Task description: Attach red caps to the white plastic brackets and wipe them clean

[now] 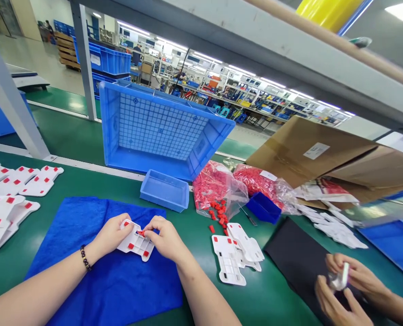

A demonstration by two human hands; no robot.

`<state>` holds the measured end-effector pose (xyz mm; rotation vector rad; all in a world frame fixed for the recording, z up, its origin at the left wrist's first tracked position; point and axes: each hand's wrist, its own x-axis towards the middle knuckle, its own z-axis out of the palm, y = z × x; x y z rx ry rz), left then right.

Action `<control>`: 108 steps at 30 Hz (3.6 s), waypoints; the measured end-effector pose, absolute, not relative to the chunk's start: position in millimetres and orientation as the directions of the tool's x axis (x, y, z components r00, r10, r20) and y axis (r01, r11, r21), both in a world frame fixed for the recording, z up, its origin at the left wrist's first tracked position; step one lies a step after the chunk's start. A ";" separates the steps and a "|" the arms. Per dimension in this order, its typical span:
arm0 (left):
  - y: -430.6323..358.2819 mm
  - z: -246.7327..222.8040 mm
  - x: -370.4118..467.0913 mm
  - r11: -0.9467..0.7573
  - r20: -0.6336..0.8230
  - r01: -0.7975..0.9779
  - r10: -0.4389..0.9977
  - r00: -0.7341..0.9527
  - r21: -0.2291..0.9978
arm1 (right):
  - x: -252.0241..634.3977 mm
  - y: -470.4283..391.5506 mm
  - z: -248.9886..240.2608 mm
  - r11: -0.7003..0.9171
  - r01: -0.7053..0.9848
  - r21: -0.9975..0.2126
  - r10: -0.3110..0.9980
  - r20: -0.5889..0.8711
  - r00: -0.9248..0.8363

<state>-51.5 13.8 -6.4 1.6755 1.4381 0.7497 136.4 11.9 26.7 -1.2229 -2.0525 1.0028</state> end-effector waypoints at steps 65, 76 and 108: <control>-9.0 9.7 -41.7 -0.638 0.126 0.468 0.663 0.738 0.612 | 175.0 4.1 41.0 0.397 0.710 -0.582 0.789 -0.179 -0.587; -20.9 -7.2 -34.3 -0.651 0.026 0.552 0.659 0.752 0.521 | 163.5 -29.9 34.5 0.498 0.852 -0.160 0.791 -0.319 -0.522; -38.5 -3.6 -17.2 -0.667 -0.096 0.677 0.687 0.720 0.312 | 167.3 -30.8 18.9 0.548 0.822 -0.157 0.773 -0.279 -0.569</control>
